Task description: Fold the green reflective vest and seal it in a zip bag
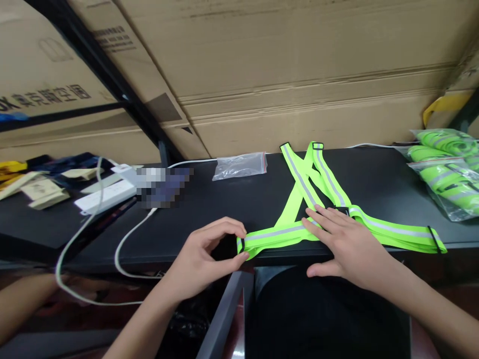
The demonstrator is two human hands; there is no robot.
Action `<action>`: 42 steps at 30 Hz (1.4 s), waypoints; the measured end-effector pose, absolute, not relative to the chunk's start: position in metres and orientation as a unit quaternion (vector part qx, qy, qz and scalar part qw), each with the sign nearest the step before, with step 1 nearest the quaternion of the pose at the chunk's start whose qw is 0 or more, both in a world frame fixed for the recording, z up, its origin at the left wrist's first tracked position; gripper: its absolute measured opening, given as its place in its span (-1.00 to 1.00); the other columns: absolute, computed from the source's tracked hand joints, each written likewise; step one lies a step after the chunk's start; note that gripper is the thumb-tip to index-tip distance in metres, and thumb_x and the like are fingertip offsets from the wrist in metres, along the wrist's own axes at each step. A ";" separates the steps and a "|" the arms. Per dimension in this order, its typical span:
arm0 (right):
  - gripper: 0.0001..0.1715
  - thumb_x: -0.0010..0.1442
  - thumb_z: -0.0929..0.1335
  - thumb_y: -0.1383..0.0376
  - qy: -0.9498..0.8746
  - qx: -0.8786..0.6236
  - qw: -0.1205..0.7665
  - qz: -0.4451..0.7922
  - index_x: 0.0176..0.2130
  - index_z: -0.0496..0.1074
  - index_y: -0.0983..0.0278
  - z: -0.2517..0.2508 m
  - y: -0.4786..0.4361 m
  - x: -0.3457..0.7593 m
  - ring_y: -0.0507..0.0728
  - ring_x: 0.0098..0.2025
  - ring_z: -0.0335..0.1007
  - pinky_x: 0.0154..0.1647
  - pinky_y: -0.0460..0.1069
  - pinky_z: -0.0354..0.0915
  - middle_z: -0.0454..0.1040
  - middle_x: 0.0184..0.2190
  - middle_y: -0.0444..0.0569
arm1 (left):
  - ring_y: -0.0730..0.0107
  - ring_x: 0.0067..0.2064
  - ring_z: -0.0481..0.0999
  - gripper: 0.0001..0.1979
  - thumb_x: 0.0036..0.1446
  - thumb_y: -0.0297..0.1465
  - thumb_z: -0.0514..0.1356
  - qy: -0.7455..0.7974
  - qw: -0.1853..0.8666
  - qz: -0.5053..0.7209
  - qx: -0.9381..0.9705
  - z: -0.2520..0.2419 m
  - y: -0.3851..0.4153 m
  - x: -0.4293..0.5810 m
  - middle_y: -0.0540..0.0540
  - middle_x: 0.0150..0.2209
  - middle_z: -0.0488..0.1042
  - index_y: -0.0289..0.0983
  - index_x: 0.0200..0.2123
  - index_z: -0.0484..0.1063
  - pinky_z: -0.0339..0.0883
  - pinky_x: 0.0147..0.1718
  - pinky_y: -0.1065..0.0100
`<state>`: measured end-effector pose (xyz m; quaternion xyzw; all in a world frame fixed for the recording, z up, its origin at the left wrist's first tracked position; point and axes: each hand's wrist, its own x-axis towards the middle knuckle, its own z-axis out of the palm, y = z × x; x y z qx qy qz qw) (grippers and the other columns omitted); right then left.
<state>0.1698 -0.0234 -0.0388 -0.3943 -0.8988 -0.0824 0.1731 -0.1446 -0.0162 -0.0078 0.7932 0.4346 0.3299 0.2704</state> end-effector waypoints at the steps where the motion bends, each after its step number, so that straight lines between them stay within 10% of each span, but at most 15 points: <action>1: -0.01 0.15 0.31 -0.27 -0.899 -0.394 0.173 -0.082 0.27 0.33 0.36 -0.039 -0.023 0.170 0.32 0.34 0.20 0.31 0.28 0.23 0.31 0.29 0.18 | 0.25 -0.12 0.53 -0.88 0.14 -0.37 0.29 0.435 0.261 0.325 0.798 -0.008 -0.017 -0.145 -0.15 -0.18 0.52 -0.24 -0.25 0.43 0.43 -0.12 0.24; 9: 0.05 0.17 0.28 -0.28 -0.902 -0.380 0.176 -0.104 0.30 0.26 0.43 -0.036 -0.025 0.167 0.35 0.39 0.10 0.33 0.26 0.20 0.26 0.32 0.23 | 0.14 0.02 0.43 -0.81 0.20 -0.41 0.16 0.409 0.057 0.198 0.889 0.011 -0.027 -0.103 -0.18 -0.03 0.43 -0.22 -0.10 0.41 0.39 -0.03 0.13; 12: -0.21 0.30 0.31 -0.08 -0.908 -0.336 0.228 -0.106 0.24 0.32 0.45 -0.022 -0.032 0.174 0.30 0.40 0.09 0.36 0.22 0.17 0.30 0.30 0.21 | -0.01 0.17 0.36 -0.64 0.20 -0.36 0.18 0.355 -0.018 0.221 0.908 0.022 -0.032 -0.071 -0.25 0.10 0.41 -0.25 0.07 0.37 0.29 0.14 -0.05; 16: -0.43 0.28 0.36 0.22 -0.875 -0.342 0.312 -0.140 0.23 0.31 0.27 -0.009 -0.046 0.215 0.26 0.33 0.21 0.36 0.28 0.14 0.45 0.19 0.09 | -0.01 0.28 0.29 -0.52 0.27 -0.20 0.16 0.317 0.004 0.212 0.924 0.022 -0.032 -0.021 -0.30 0.21 0.38 -0.32 0.17 0.30 0.19 0.26 -0.05; 22: -0.39 0.19 0.43 0.04 -0.791 -0.556 0.251 -0.050 0.20 0.40 0.09 -0.023 -0.064 0.319 0.37 0.09 0.45 0.09 0.27 0.38 0.49 0.11 0.13 | -0.01 0.33 0.25 -0.48 0.36 -0.18 0.06 0.332 0.022 0.157 0.930 -0.008 -0.011 0.019 -0.27 0.25 0.36 -0.37 0.26 0.24 0.14 0.28 -0.05; 30: -0.72 -0.05 0.58 0.11 -0.683 -0.600 0.379 0.174 -0.27 0.63 0.06 -0.023 -0.069 0.357 0.21 -0.24 0.57 -0.21 0.05 0.48 0.61 -0.28 0.05 | 0.18 0.23 0.36 -0.69 0.42 -0.36 0.02 0.284 0.041 0.200 0.937 -0.018 -0.005 -0.003 -0.13 0.15 0.45 -0.25 0.14 0.40 0.27 0.19 0.10; 37: -0.50 -0.04 0.57 0.21 -0.451 -0.650 0.534 0.299 -0.06 0.59 0.14 -0.023 -0.061 0.332 0.32 0.01 0.56 -0.17 0.00 0.54 0.57 0.02 0.17 | 0.24 0.21 0.39 -0.72 0.41 -0.38 0.05 0.279 0.052 0.228 0.932 -0.020 -0.006 -0.006 -0.12 0.12 0.49 -0.21 0.09 0.45 0.33 0.15 0.11; 42: -0.72 0.10 0.50 0.18 -0.282 -0.611 0.646 0.361 -0.21 0.53 0.28 -0.030 -0.046 0.281 0.40 0.07 0.52 0.05 0.11 0.51 0.60 -0.12 0.26 | 0.18 0.23 0.39 -0.71 0.39 -0.42 0.04 0.293 0.029 0.202 0.934 -0.019 -0.011 0.001 -0.13 0.12 0.50 -0.25 0.10 0.42 0.23 0.25 -0.03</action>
